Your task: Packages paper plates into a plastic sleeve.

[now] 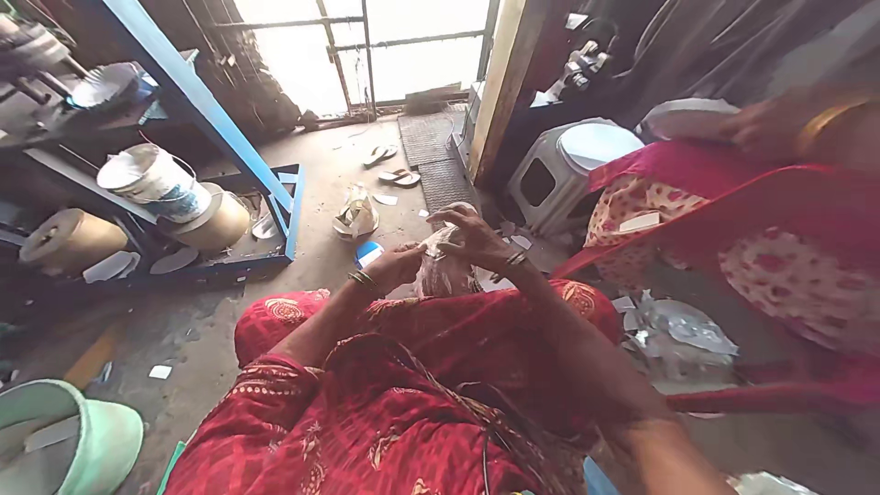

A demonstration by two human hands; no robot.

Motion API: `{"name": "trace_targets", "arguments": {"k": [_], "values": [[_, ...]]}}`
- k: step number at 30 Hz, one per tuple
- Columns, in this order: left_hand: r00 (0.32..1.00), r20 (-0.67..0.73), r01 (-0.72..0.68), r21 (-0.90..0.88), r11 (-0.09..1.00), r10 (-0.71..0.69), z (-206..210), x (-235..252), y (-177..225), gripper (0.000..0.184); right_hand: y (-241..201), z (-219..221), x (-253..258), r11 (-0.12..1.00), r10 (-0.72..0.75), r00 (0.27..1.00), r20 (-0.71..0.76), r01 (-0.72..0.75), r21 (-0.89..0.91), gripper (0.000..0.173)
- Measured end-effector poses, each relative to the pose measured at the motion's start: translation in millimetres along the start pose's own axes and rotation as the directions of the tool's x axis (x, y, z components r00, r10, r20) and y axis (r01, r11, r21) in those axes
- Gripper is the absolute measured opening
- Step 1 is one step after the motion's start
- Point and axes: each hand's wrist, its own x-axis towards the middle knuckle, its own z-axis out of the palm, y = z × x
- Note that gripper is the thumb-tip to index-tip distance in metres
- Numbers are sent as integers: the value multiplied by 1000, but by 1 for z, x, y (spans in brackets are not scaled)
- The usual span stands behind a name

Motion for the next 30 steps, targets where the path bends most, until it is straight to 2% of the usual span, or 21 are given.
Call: {"name": "trace_targets", "arguments": {"k": [3, 6, 8, 9, 11, 13, 14, 15, 16, 17, 18, 19, 21, 23, 24, 27, 30], "values": [[996, -81, 8, -210, 978, -25, 6, 3, -4, 32, -12, -4, -10, 989, -113, 993, -44, 116, 87, 49], [999, -33, 9, -276, 961, -18, 13, 1, -5, 30, -10, 15, -14, 965, -195, 977, -90, 207, 161, 22], [1000, -13, -13, -290, 957, 10, 12, -3, -4, 28, -9, 24, -14, 953, -194, 969, -154, 223, 204, 13], [1000, -2, -29, -271, 962, 30, 10, -7, -2, 27, -9, 28, -13, 942, -201, 961, -193, 243, 230, 11], [997, 39, -55, -124, 991, 60, 2, -16, 7, 25, -12, 36, -12, 917, -193, 947, -257, 268, 296, 9], [996, 78, -66, 178, 982, 52, -9, -28, 23, 22, -16, 42, -12, 882, -135, 954, -266, 239, 407, 13], [992, 108, -102, 387, 916, 64, -14, -34, 32, 23, -20, 44, -12, 866, -91, 964, -249, 200, 457, 16], [985, 137, -164, 615, 771, 100, -19, -38, 41, 22, -25, 44, -10, 865, -54, 974, -220, 155, 478, 17], [975, 170, -222, 818, 530, 145, -20, -43, 50, 19, -31, 45, -8, 862, -33, 978, -204, 131, 489, 18], [966, 184, -229, 936, 269, 182, -17, -47, 60, 17, -36, 45, -4, 859, -27, 978, -206, 128, 495, 18], [958, 188, -210, 974, 83, 217, -13, -50, 69, 18, -39, 44, 0, 848, -22, 974, -224, 137, 513, 18], [944, 197, -212, 977, 27, 264, -16, -49, 73, 21, -43, 42, 5, 836, -14, 968, -252, 150, 528, 19], [909, 210, -258, 962, 91, 361, -25, -44, 81, 22, -59, 30, 13, 875, -13, 953, -303, 158, 458, 24], [863, 229, -332, 929, 165, 450, -31, -37, 83, 22, -74, 18, 18, 955, -70, 926, -372, 171, 244, 25], [851, 230, -341, 926, 163, 473, -31, -35, 85, 23, -78, 13, 18, 974, -105, 910, -402, 176, 145, 24], [834, 257, -323, 945, 53, 488, -29, -34, 88, 23, -86, -2, 5, 976, -212, 862, -461, 213, -51, 20], [828, 258, -302, 953, 8, 498, -37, -32, 81, 25, -84, -11, -23, 979, -202, 869, -452, 176, -101, 21]]}}
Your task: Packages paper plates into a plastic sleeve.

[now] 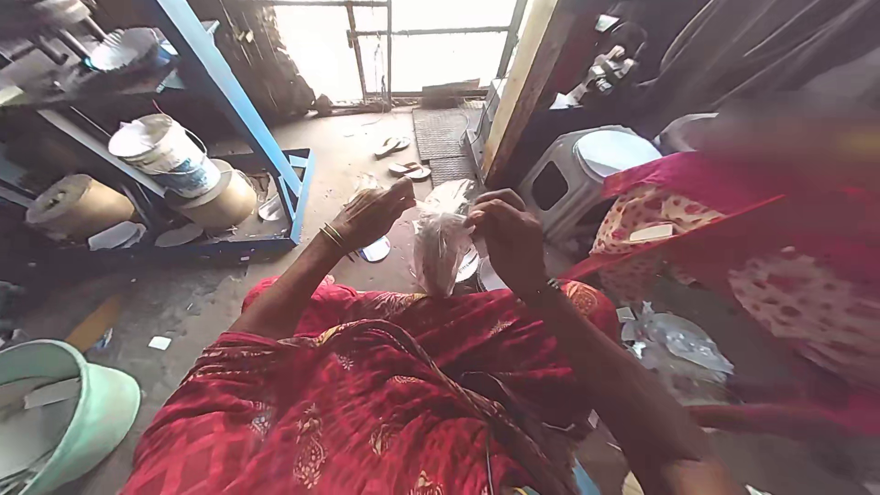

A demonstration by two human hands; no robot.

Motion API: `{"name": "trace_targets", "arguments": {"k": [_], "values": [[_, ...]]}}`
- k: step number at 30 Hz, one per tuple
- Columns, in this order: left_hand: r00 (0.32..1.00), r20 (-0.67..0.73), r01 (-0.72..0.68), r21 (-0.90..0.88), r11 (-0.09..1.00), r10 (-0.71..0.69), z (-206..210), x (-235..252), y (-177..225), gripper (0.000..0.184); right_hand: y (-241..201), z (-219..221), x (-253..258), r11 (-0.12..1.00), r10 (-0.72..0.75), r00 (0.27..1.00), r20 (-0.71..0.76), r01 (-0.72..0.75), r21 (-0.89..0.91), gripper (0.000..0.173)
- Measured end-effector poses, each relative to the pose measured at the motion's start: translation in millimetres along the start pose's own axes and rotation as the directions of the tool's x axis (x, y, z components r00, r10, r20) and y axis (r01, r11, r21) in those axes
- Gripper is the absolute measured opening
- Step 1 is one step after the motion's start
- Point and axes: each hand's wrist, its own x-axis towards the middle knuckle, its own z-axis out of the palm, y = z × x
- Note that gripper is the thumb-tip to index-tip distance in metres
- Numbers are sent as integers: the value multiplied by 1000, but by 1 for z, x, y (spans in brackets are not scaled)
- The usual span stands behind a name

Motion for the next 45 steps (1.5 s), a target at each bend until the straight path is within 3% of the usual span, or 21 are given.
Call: {"name": "trace_targets", "arguments": {"k": [8, 10, 12, 14, 15, 18, 20, 24, 27, 30, 33, 37, 39, 42, 45], "values": [[977, 196, 88, -15, 996, -84, 54, -21, -8, 21, 24, 9, -69, 996, 90, 996, 15, -90, -7, 23], [906, 409, 127, -27, 992, -105, 46, -18, -1, 21, 22, 7, -66, 995, 94, 992, 88, -96, 21, 18], [789, 611, 194, -153, 969, -62, 29, -7, 5, 22, 17, 7, -54, 998, 63, 981, 186, -65, 3, 13], [682, 732, 456, -428, 780, 2, 20, -6, 10, 28, 4, 11, -47, 999, 43, 945, 325, -32, -40, 11], [670, 741, 549, -522, 653, 28, 17, -4, 11, 29, -1, 17, -45, 999, 19, 929, 370, -7, -34, 11], [801, 589, 570, -692, 444, -109, 34, -2, 21, 34, -15, 32, -41, 997, -68, 908, 413, 49, 55, 6], [847, 476, 528, -702, 477, -237, 43, 1, 34, 33, -23, 31, -30, 997, -66, 913, 403, 43, 65, 6], [937, 343, 260, -555, 790, -67, 34, 7, 33, 24, -11, 19, -6, 997, 29, 971, 238, -47, 69, 14], [937, 336, 104, -521, 847, 91, 19, 12, 31, 19, 7, 14, 7, 987, 121, 985, 125, -132, 88, 15], [936, 341, 64, -410, 910, 88, 12, 15, 41, 23, 19, 16, 9, 977, 145, 983, 109, -159, 140, 17], [968, 248, -9, -158, 987, 49, 10, 18, 50, 28, 29, 18, 14, 972, 156, 976, 154, -180, 153, 18], [986, 167, -50, 216, 975, 14, 8, 14, 65, 26, 27, 16, 23, 951, 166, 959, 230, -217, 219, 19], [979, 201, -44, 351, 935, -29, -2, 13, 75, 24, 33, 17, 26, 951, 107, 966, 236, -169, 260, 18], [968, 252, -107, 468, 877, -16, -19, 16, 85, 17, 41, 19, 35, 938, 21, 981, 193, -86, 335, 16], [958, 272, -220, 512, 830, 86, -43, 25, 88, 15, 33, 18, 53, 926, -8, 986, 168, -56, 373, 16]]}}
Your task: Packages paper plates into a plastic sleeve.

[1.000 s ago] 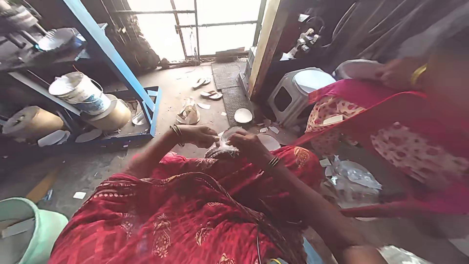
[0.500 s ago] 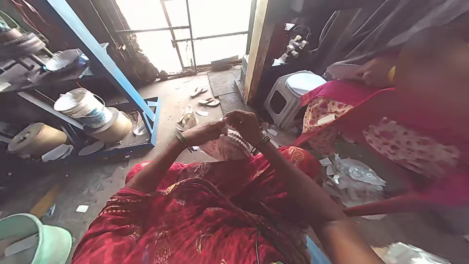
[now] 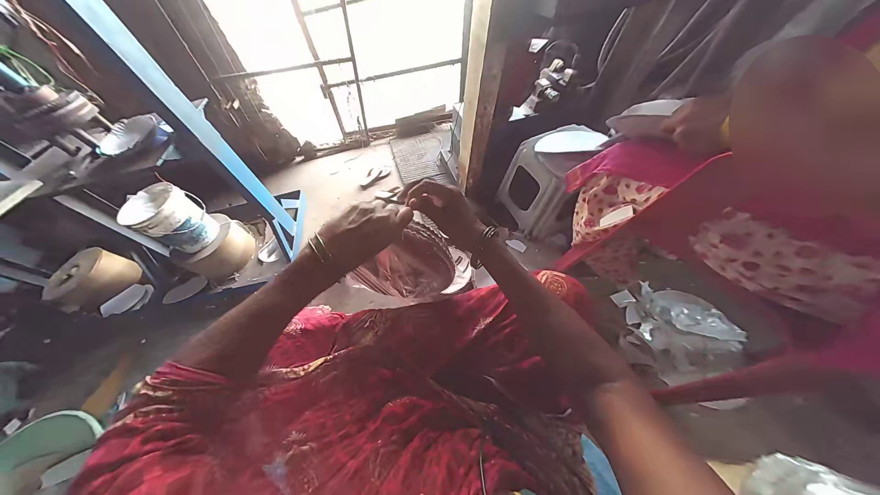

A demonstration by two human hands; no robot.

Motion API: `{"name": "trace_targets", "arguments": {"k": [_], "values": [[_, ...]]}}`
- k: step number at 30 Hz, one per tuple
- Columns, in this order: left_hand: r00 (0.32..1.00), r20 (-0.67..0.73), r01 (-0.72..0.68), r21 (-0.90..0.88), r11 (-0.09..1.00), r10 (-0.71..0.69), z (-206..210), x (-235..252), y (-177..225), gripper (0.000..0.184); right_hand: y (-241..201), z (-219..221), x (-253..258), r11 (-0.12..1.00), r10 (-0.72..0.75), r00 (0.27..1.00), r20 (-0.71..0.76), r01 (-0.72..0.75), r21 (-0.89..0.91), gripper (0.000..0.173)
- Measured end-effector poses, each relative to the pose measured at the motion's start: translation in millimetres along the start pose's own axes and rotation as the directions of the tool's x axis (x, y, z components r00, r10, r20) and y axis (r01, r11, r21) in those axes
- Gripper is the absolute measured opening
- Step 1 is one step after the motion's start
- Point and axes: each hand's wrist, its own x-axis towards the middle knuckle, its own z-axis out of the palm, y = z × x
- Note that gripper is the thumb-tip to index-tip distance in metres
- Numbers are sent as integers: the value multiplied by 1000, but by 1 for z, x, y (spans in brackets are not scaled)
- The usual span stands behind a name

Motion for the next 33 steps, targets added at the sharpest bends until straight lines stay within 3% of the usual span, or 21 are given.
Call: {"name": "trace_targets", "arguments": {"k": [3, 6, 10, 12, 15, 20, 23, 25, 27, 28, 30, 32, 33], "values": [[998, -52, -41, 71, 997, 44, -23, 0, -17, 16, -25, 6, 16, 998, 7, 998, -57, -10, -54, 20], [992, -129, 10, 135, 991, 8, -34, -2, -19, 19, -23, 12, 32, 999, -50, 996, -79, 50, 8, 21], [951, -296, 132, 142, 981, -85, -15, -8, -18, 17, -35, 15, 47, 959, 208, 978, 7, -206, 196, 19], [944, -317, 146, 154, 977, -91, -7, -10, -21, 14, -36, 12, 48, 936, 263, 960, 99, -279, 213, 18], [928, -371, 101, 173, 980, -30, -1, -9, -24, 21, -25, 12, 45, 947, 210, 964, 163, -242, 211, 22], [945, -312, -33, 198, 980, 95, -1, -8, -33, 18, -12, 19, 37, 872, 292, 941, 172, -336, 356, 23], [954, -299, 22, 62, 998, -2, 7, -7, -39, 14, -17, 22, 28, 894, 327, 943, 56, -328, 305, 30], [942, -295, 104, -187, 977, -157, 10, -5, -42, 18, -23, 20, 18, 933, 268, 962, 48, -272, 235, 33], [944, -188, 147, -496, 856, -271, 11, -6, -47, 23, -21, 24, 7, 980, 165, 985, 45, -169, 105, 52], [948, -81, 182, -654, 734, -308, 13, -5, -49, 24, -17, 29, 3, 991, 125, 992, 17, -126, 37, 58], [926, 185, 296, -897, 330, -328, 15, -3, -46, 20, -14, 36, -2, 989, 117, 992, -39, -120, -91, 59], [905, 357, 362, -932, -21, -234, 22, -4, -44, 29, -11, 40, -5, 973, 143, 989, -34, -146, -179, 59], [901, 392, 374, -919, -125, -185, 28, -6, -45, 32, -9, 41, -7, 966, 141, 990, -27, -144, -216, 59]]}}
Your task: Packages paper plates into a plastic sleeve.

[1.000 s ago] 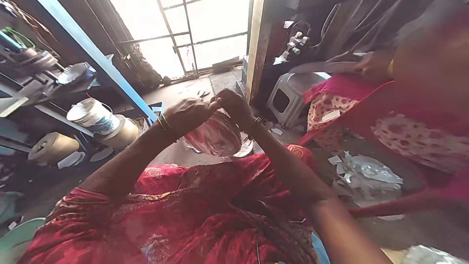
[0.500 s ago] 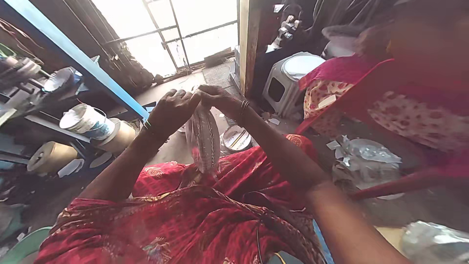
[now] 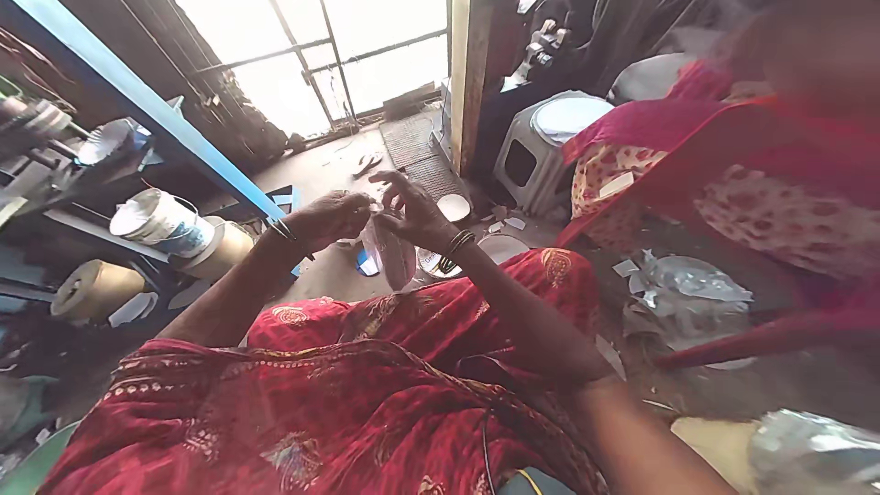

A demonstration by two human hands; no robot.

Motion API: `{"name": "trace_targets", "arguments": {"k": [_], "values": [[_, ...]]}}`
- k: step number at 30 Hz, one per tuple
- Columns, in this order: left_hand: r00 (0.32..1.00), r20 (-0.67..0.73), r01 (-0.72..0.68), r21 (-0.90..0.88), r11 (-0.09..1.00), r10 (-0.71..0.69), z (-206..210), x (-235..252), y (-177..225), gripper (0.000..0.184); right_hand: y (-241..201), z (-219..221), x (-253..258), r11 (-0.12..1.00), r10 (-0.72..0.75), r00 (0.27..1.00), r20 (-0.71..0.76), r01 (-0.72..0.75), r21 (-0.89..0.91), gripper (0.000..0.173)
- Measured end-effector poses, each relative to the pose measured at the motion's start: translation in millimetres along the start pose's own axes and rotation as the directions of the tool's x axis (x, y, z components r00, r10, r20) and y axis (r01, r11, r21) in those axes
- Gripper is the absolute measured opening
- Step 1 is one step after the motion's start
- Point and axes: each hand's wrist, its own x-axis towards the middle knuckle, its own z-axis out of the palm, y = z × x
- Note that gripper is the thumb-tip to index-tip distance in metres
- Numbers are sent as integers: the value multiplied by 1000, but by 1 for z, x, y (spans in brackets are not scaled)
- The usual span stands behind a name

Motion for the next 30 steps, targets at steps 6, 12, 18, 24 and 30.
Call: {"name": "trace_targets", "arguments": {"k": [6, 12, 18, 24, 30], "values": [[998, -16, -65, -192, 979, 63, 10, 5, -32, 30, 3, -1, -22, 986, -165, 980, -111, 165, -5, 46], [991, -132, -23, -161, 987, 2, 28, -2, -30, 27, -15, -10, -34, 935, -236, 970, -66, 208, -288, 20], [962, -114, -151, 535, 831, 248, 34, -8, -20, 32, -29, -30, -35, 729, -357, 925, 130, 363, -581, 21], [879, -167, -203, 717, 667, 446, 25, -6, -53, 39, -29, -46, -63, 824, -332, 939, 93, 337, -456, 23], [790, -236, -453, 397, 798, 566, 34, 40, -94, 33, -5, -37, -98, 896, -198, 965, -173, 107, -431, 17]]}}
